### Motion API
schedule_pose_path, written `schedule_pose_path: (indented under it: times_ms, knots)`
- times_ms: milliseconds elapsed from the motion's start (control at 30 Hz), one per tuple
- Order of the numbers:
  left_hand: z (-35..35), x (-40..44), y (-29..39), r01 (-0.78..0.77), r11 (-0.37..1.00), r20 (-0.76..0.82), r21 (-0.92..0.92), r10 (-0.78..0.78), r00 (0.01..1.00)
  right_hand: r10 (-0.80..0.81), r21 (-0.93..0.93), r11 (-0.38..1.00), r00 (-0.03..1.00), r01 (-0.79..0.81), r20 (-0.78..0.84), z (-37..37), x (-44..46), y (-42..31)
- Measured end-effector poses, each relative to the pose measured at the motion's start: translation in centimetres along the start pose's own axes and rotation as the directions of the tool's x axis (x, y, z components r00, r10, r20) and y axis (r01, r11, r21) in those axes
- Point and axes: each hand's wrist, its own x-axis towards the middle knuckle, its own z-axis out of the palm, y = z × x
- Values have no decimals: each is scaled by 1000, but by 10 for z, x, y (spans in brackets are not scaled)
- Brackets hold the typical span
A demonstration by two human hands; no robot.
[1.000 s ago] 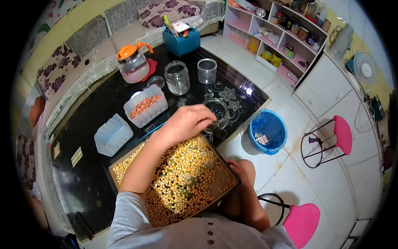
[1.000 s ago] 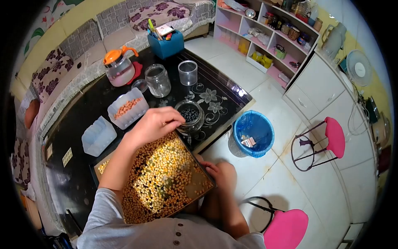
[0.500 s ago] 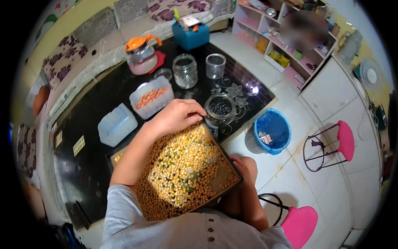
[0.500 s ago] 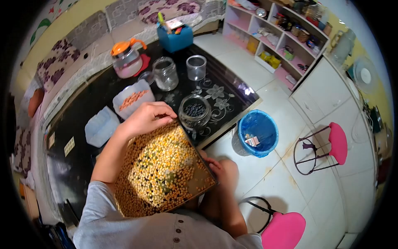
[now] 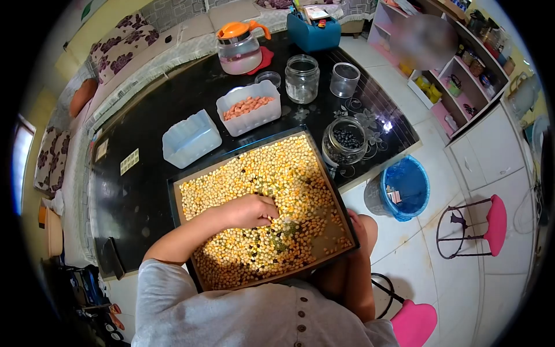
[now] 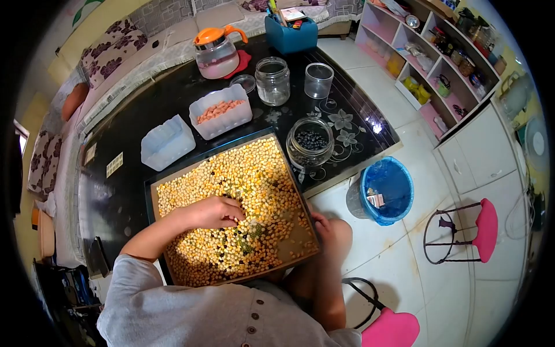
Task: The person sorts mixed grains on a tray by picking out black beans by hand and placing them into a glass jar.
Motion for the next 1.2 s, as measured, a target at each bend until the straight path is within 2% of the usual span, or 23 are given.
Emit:
schedule_pose_path:
  times_ms: [33, 100, 533, 600, 767, 867, 1000, 1100, 1200]
  knots:
    - [3, -1, 0, 0, 1000, -3, -2, 0, 1000, 2, -3, 1000, 1000, -2, 1, 0, -1, -1]
    - [7, -3, -2, 45, 993, -76, 107, -37, 996, -3, -7, 1000, 1000, 3, -13, 2, -2, -3]
    - [8, -4, -2, 100, 987, -99, 124, -88, 991, 2, 18, 1000, 1000, -3, 29, 10, -5, -8]
    - [13, -4, -4, 0, 998, -83, 68, 6, 996, 17, 36, 999, 999, -18, 27, 10, -5, -9]
    - [17, -3, -8, -8, 997, -68, 82, 13, 998, 9, 45, 999, 1000, -11, 27, 13, -7, -9]
    - [7, -6, -5, 36, 997, -81, 62, -31, 996, 13, 6, 1000, 1000, -13, 26, 13, -8, -13]
    - [-25, -18, -9, 223, 974, -301, 43, -200, 932, 43, -59, 997, 999, -44, -13, 17, -6, -15]
    - [-33, -24, -11, 231, 973, -330, 26, -209, 920, -10, -15, 1000, 999, 11, 33, 17, -7, -13]
    - [-35, -24, -15, 230, 973, -310, 20, -212, 927, 1, 68, 998, 997, -6, 71, 12, -7, -9]
